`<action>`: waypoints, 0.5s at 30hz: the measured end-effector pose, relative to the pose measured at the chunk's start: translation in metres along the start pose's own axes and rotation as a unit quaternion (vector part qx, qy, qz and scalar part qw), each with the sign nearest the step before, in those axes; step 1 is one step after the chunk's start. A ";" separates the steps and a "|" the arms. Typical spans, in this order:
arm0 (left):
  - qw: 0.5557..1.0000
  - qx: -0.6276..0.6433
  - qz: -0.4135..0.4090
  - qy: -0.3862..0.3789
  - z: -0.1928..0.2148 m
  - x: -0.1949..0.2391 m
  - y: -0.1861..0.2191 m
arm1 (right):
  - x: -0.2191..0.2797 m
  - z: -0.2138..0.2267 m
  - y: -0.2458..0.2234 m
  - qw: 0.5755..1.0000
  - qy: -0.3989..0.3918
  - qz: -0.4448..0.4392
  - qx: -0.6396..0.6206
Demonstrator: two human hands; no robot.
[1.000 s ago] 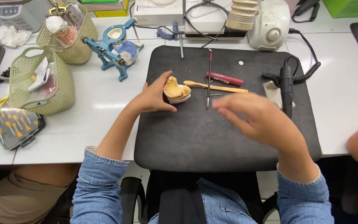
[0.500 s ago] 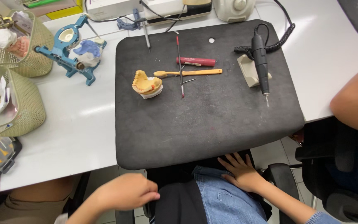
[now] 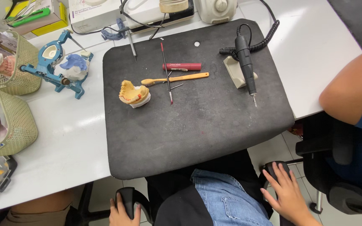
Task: The person applies red material to a dental cast using a brush, then uses a rotary tool to grind a denture segment. They repeatedly test the fit of the segment against the cast and continue applying material to the cast.
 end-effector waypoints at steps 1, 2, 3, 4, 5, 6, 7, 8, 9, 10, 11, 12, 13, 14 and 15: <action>0.999 -0.040 -0.003 0.009 -0.001 0.007 0.001 | 0.012 0.001 0.003 1.000 -0.009 0.015 0.000; 0.996 0.031 -0.018 0.086 0.002 0.001 0.014 | 0.010 -0.001 0.009 0.999 -0.007 0.039 0.005; 0.981 0.101 -0.031 0.162 0.008 0.000 0.026 | 0.005 -0.007 0.014 0.998 -0.004 0.063 0.011; 0.957 0.165 -0.041 0.236 0.016 0.000 0.034 | 0.001 -0.024 0.025 0.995 -0.076 0.023 0.058; 0.957 0.159 -0.040 0.240 0.016 -0.013 0.043 | -0.004 -0.039 0.037 0.983 -0.144 -0.022 0.107; 0.962 0.145 -0.029 0.230 0.019 -0.016 0.045 | 0.000 -0.052 0.045 0.962 -0.217 -0.069 0.152; 0.965 0.140 -0.019 0.223 0.019 -0.023 0.051 | -0.003 -0.052 0.044 0.968 -0.178 -0.057 0.167; 0.967 0.134 -0.002 0.215 0.021 -0.034 0.054 | -0.009 -0.051 0.041 0.973 -0.136 -0.046 0.180; 0.971 0.125 0.015 0.204 0.020 -0.047 0.059 | -0.019 -0.049 0.039 0.976 -0.094 -0.035 0.193; 0.973 0.119 0.030 0.195 0.021 -0.051 0.059 | -0.024 -0.051 0.038 0.975 -0.096 -0.028 0.196; 0.975 0.112 0.042 0.188 0.020 -0.054 0.060 | -0.032 -0.053 0.039 0.973 -0.112 -0.037 0.197; 0.976 0.107 0.054 0.181 0.019 -0.057 0.063 | -0.042 -0.055 0.041 0.968 -0.140 -0.056 0.199; 0.977 0.104 0.064 0.175 0.018 -0.059 0.065 | -0.053 -0.058 0.045 0.961 -0.174 -0.082 0.197; 0.978 0.099 0.073 0.170 0.019 -0.062 0.069 | -0.066 -0.060 0.049 0.954 -0.203 -0.107 0.195; 0.979 0.096 0.080 0.163 0.020 -0.060 0.071 | -0.078 -0.062 0.053 0.944 -0.233 -0.131 0.193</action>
Point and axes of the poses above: each hand's wrist, its own x-axis away from the middle knuckle, its own z-axis out of the back of the hand, y = z × x, the point moved 6 cm from there along -x, towards the middle knuckle, and after that the axes turned 1 degree about y, right-handed, at the moved point
